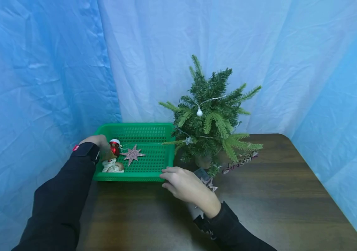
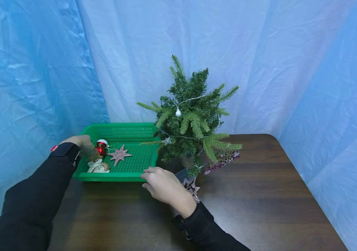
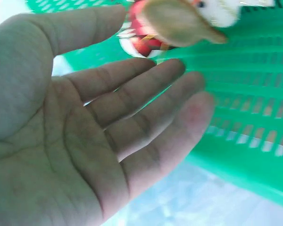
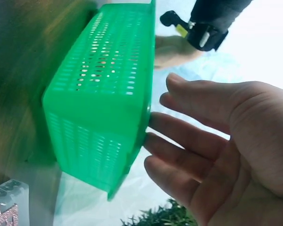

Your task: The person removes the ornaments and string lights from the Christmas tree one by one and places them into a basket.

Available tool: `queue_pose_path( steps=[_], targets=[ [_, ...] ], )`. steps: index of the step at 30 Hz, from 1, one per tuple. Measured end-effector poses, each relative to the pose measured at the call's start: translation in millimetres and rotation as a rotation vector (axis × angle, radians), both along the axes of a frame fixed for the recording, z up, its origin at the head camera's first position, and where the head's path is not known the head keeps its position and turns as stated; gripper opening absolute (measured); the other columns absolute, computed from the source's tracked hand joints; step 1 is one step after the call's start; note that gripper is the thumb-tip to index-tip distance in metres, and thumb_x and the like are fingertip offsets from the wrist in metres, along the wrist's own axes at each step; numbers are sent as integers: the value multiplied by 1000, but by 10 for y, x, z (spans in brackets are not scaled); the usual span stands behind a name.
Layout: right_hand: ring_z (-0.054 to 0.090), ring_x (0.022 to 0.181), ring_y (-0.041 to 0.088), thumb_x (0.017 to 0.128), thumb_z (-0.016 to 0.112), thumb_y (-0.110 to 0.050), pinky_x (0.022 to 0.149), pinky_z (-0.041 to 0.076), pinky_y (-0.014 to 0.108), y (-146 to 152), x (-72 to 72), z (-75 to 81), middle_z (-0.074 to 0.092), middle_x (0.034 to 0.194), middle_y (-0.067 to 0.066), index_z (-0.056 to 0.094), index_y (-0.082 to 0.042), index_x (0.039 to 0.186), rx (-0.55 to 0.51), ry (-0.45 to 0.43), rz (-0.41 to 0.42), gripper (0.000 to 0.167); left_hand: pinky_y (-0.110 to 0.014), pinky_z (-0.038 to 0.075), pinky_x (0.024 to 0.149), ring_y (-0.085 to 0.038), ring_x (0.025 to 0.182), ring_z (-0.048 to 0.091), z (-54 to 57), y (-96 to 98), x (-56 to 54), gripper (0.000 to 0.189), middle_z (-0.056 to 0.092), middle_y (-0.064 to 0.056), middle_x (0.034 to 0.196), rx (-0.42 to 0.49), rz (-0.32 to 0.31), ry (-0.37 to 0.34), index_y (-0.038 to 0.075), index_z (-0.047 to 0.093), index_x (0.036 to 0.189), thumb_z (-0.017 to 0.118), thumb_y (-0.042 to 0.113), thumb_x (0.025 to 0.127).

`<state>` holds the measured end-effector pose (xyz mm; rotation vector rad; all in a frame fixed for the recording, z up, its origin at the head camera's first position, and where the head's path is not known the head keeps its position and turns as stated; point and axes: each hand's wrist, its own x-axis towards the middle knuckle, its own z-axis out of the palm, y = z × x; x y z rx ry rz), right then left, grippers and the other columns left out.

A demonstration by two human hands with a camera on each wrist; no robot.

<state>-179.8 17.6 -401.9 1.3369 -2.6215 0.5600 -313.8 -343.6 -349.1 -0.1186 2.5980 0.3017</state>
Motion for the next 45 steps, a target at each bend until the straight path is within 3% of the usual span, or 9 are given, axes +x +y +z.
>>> queue_pose_path(
  steps=[3,6,12,20,27,33,36,40,45],
  targets=[
    [60,125,24,101,67,-21,102,49,34,32,27,52,64,134,12,68,-7,130,-16,-6,5,32,-45,42,74,-39,92,51,150,70,11,36,51,-32,111,28,-20,95,-13,53,116,51,21,103],
    [59,127,24,101,67,-21,104,48,35,93,69,154,65,133,11,67,-7,131,-59,-12,22,34,-51,45,81,-47,109,52,335,185,36,54,44,-40,135,49,-57,199,-15,44,138,52,27,105],
    [58,129,22,100,68,-19,105,47,35,302,153,401,65,134,9,67,-7,131,-193,24,97,34,-58,42,100,-49,124,49,653,490,149,54,47,-34,142,112,-150,411,-9,46,145,53,30,107],
    [61,125,23,94,73,-9,101,50,35,769,197,667,66,133,9,67,-6,132,-386,124,113,38,-52,42,101,-38,121,54,876,972,606,48,57,-22,136,274,-191,704,4,53,144,55,34,107],
    [65,116,20,91,74,-3,100,49,27,1219,208,811,68,129,7,67,-6,132,-522,186,8,42,-51,51,93,-33,114,63,810,1301,923,41,65,-15,130,427,-263,935,6,63,136,62,30,104],
    [68,101,14,86,75,6,87,51,19,1558,175,836,72,120,6,72,-5,123,-600,254,-101,39,-49,51,93,-31,113,63,657,1595,1168,29,69,-14,121,528,-431,1327,2,71,123,72,14,96],
    [67,98,8,83,77,9,84,50,16,1708,163,810,73,117,5,74,-6,119,-586,247,-168,39,-47,49,96,-32,115,62,599,1778,1277,26,68,-16,120,590,-526,1467,0,72,118,73,12,94],
    [65,107,7,78,80,12,95,46,16,1859,130,764,73,116,6,75,-5,118,-569,293,-244,44,-43,49,97,-31,113,62,524,2063,1422,24,68,-16,118,693,-628,1528,0,73,115,69,14,96],
    [65,108,11,74,82,14,96,43,13,1963,81,722,74,114,7,75,-6,116,-543,338,-305,47,-36,52,96,-26,108,65,411,2414,1549,24,69,-13,114,817,-719,1450,1,71,116,68,14,97]
  ],
)
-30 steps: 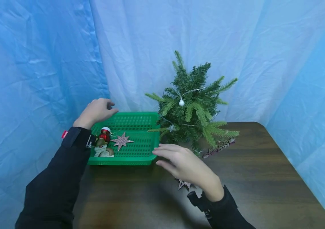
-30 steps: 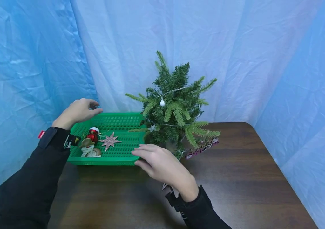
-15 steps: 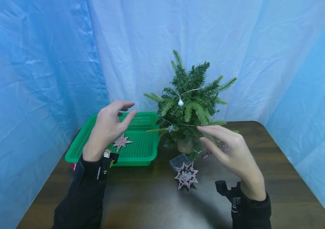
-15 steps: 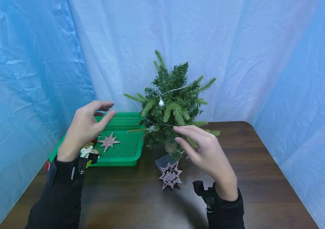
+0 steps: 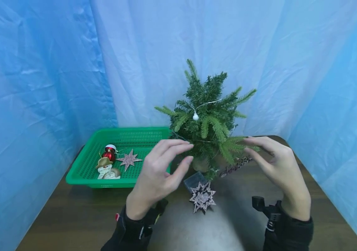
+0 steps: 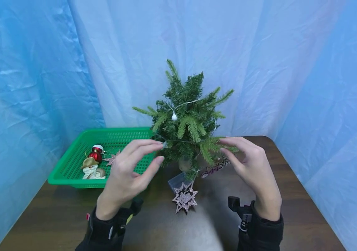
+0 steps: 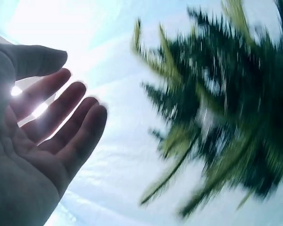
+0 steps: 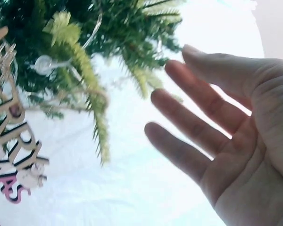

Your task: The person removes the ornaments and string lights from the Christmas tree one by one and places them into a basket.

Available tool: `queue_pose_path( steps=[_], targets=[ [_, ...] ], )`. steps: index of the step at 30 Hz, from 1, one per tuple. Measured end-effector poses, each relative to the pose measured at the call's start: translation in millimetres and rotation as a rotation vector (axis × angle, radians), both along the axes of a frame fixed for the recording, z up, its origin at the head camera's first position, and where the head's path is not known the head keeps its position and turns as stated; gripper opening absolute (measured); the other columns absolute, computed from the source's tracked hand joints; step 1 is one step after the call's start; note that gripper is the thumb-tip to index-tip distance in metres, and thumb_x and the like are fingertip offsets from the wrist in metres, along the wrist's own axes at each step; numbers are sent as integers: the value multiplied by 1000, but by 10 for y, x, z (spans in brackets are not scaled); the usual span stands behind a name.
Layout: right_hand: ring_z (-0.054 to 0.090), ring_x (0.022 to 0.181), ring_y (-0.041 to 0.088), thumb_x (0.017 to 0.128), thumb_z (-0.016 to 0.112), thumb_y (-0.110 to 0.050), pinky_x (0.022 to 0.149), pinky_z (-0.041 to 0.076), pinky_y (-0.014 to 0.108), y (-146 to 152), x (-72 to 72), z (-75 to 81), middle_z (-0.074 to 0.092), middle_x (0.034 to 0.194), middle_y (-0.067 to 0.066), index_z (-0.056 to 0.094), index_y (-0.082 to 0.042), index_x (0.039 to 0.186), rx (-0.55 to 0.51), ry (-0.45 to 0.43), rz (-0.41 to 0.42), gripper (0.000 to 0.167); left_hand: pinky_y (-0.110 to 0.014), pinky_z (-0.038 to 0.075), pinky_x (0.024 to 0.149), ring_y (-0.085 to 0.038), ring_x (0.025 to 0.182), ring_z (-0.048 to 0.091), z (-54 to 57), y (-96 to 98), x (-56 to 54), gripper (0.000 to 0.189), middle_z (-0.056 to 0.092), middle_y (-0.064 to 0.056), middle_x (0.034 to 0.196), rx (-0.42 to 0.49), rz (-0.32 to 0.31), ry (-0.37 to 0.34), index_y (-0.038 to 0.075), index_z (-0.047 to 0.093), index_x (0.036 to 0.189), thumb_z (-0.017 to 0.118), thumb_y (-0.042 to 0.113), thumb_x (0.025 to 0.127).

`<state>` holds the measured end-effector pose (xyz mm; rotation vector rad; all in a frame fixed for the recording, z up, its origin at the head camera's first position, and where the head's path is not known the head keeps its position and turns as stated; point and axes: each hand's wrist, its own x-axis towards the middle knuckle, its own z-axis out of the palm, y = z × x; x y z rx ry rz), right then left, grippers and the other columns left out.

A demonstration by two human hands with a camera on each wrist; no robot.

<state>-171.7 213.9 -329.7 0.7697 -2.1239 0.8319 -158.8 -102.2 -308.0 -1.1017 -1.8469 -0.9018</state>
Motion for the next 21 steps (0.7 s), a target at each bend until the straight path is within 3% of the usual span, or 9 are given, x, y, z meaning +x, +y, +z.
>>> queue_pose_path(
  steps=[3,5,8,10,12,16,21],
  targets=[
    [65,108,17,77,81,13,97,41,12,42,-15,-17,73,114,6,75,-5,117,22,-28,-33,45,-27,54,88,-19,101,68,-71,179,26,26,70,-9,113,-51,-43,-75,2,70,120,69,12,96],
    [64,110,21,78,81,12,99,40,11,67,-20,-24,73,115,6,74,-6,118,36,-55,-52,44,-21,53,78,-13,93,67,-115,280,32,27,70,-6,114,-101,-34,-154,4,70,123,69,15,97],
    [64,112,24,79,81,11,100,38,11,98,-36,-47,73,115,5,75,-7,118,40,-79,-63,43,-21,53,74,-11,91,68,-162,405,55,28,71,-3,116,-200,10,-321,8,70,124,67,22,100],
    [63,113,24,79,80,11,101,37,11,114,-46,-58,73,116,5,75,-7,118,44,-90,-65,43,-26,55,79,-12,97,69,-190,483,66,30,72,-3,117,-290,61,-436,9,71,125,66,26,101],
    [63,113,23,80,80,11,101,37,12,126,-59,-68,72,117,5,75,-7,117,43,-97,-63,42,-31,55,88,-16,106,69,-222,570,61,32,73,-3,118,-397,110,-508,9,72,125,65,30,101],
    [62,117,27,81,79,10,103,36,11,135,-80,-84,71,120,6,75,-8,118,53,-118,-67,41,-32,54,92,-17,107,69,-314,748,8,35,73,-4,117,-554,152,-542,9,71,126,63,33,102],
    [61,117,30,81,80,9,101,34,9,148,-99,-113,68,125,10,73,-5,120,84,-162,-71,42,-33,55,89,-19,105,70,-465,905,-71,37,73,-7,115,-552,162,-564,5,70,126,63,33,102]
  ],
)
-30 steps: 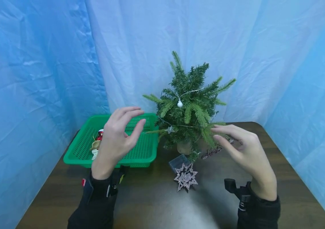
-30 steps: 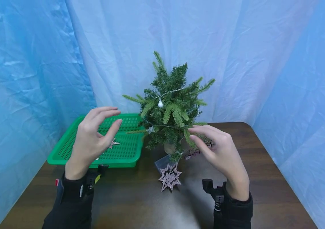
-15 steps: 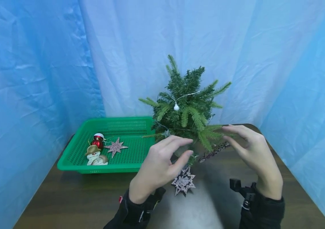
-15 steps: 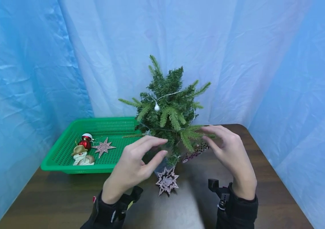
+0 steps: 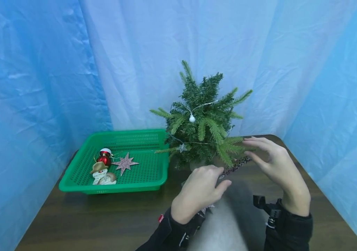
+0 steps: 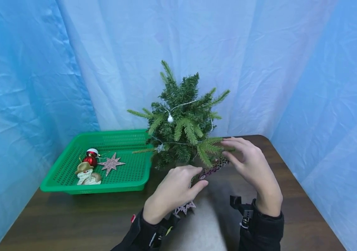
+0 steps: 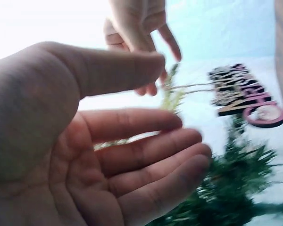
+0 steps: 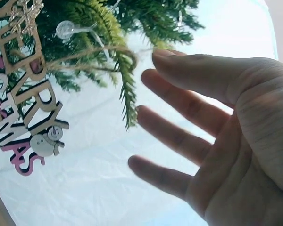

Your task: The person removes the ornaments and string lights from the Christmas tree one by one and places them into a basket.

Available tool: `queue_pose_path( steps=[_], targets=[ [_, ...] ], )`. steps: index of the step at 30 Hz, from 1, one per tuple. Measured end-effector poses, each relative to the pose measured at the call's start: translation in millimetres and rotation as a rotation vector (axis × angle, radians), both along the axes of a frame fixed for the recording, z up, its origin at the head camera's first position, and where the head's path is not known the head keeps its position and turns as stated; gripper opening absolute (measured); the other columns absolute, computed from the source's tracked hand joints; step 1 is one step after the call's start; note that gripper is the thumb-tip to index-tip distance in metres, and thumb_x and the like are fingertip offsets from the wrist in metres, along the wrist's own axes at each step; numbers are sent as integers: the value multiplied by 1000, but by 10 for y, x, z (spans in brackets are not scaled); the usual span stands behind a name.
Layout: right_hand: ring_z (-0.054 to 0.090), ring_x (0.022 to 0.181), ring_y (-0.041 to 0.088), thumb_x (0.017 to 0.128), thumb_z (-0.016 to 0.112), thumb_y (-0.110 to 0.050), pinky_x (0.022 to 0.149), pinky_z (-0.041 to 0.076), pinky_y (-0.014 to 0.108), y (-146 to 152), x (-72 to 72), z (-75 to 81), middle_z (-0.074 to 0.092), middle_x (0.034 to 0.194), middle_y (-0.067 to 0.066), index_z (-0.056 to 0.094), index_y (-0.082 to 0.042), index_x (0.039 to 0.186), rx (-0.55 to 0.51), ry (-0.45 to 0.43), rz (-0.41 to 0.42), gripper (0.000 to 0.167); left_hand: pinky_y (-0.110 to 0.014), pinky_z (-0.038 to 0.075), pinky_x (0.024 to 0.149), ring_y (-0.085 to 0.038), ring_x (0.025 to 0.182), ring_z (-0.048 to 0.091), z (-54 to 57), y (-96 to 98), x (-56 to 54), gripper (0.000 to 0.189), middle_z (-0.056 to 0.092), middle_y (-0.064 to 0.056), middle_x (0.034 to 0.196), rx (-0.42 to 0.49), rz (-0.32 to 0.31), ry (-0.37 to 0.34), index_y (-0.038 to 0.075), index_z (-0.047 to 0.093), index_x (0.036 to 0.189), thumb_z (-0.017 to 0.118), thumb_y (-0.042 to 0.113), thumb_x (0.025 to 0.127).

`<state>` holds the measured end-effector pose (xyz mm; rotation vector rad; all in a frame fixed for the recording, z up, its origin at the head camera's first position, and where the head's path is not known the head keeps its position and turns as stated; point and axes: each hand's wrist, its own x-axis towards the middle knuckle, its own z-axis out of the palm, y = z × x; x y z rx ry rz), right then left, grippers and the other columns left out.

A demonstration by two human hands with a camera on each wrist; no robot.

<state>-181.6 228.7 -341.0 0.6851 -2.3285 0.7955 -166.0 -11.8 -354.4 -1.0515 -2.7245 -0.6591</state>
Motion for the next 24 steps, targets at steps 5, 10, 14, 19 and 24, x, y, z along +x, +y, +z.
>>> queue_pose_path(
  steps=[5,10,14,19,24],
  targets=[
    [61,118,29,82,80,6,99,35,10,19,-15,-34,67,127,9,72,-6,124,13,-36,3,44,-35,56,89,-22,108,69,-119,96,-62,44,71,-12,122,24,48,-20,1,67,131,63,34,102],
    [61,117,30,85,79,2,95,43,17,20,-44,-55,67,129,9,69,-6,129,18,-61,14,46,-33,57,85,-22,101,71,-210,167,-129,43,70,-12,121,53,74,-10,1,66,130,64,33,102],
    [62,114,30,87,79,0,90,51,32,25,-52,-68,66,128,9,68,-6,131,27,-87,3,46,-33,57,87,-22,103,70,-247,204,-151,43,69,-12,123,69,89,-4,2,65,132,64,32,102],
    [62,117,30,89,77,-2,89,51,46,30,-72,-77,67,127,8,68,-7,130,44,-127,-6,42,-33,56,86,-22,104,70,-278,237,-173,41,70,-10,122,65,106,-24,3,65,134,64,30,102],
    [65,111,29,89,78,-2,88,51,45,29,-86,-76,70,120,7,71,-7,125,50,-120,6,37,-33,57,83,-21,100,70,-309,255,-200,37,71,-9,119,93,102,-22,5,66,132,64,26,102]
  ],
)
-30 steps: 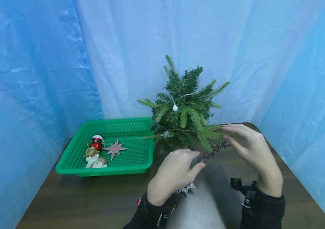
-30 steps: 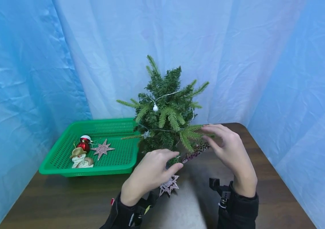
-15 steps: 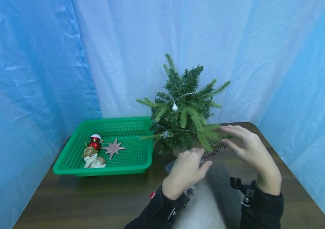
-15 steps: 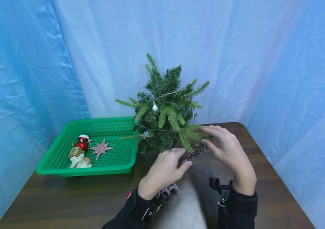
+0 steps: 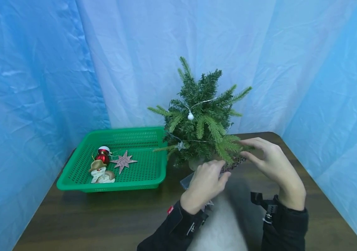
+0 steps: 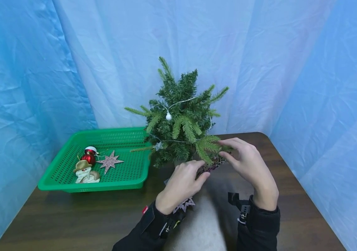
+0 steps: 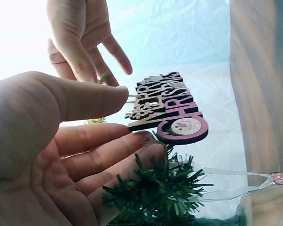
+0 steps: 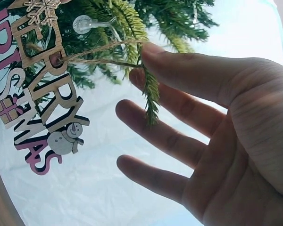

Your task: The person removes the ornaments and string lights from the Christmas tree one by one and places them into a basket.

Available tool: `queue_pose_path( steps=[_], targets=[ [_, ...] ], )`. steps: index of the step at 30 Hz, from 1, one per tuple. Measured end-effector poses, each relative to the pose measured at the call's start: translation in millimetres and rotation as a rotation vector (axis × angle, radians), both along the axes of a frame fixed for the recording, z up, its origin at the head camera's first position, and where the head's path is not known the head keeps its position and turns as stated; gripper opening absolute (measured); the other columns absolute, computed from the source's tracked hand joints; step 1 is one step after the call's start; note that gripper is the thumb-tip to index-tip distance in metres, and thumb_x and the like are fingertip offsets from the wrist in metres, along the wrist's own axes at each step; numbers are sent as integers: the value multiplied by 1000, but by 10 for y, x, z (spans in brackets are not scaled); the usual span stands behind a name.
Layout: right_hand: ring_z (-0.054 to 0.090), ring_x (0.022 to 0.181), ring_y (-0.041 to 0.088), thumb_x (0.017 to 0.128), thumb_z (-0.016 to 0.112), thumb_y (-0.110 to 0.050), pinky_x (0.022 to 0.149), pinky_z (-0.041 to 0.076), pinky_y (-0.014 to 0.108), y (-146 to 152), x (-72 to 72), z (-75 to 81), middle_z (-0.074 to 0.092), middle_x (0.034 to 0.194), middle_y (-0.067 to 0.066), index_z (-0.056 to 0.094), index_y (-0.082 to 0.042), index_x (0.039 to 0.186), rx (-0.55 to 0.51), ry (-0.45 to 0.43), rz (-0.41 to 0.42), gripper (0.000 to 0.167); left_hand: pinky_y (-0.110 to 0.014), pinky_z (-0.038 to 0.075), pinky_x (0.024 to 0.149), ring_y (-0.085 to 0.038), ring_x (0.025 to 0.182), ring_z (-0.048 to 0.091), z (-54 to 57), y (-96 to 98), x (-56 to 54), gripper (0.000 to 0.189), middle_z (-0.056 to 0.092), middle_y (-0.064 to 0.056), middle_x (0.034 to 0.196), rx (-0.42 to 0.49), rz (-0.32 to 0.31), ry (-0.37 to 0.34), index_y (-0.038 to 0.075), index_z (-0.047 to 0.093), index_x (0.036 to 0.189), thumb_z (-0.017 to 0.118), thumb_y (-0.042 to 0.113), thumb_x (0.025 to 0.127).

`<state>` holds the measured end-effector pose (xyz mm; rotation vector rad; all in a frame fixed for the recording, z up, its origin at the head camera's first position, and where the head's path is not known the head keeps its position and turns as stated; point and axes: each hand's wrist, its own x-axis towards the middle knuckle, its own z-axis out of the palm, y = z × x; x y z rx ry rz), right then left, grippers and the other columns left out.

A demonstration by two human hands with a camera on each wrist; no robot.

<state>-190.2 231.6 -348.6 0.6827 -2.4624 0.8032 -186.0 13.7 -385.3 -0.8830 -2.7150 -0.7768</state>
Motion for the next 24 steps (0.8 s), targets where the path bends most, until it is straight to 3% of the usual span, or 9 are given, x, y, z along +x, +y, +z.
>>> queue_pose_path(
  steps=[15,24],
  targets=[
    [69,100,21,89,77,0,82,53,38,4,-16,-7,73,110,0,75,-9,115,15,20,-4,28,-28,55,73,-13,87,69,-91,43,-45,24,74,-3,104,60,-15,34,8,73,120,66,20,101],
    [69,98,20,88,77,1,83,49,21,1,-25,-11,73,108,-1,76,-10,111,6,36,1,26,-30,56,76,-13,89,70,-108,53,-57,20,74,0,102,50,2,50,10,75,118,67,17,100]
  ],
)
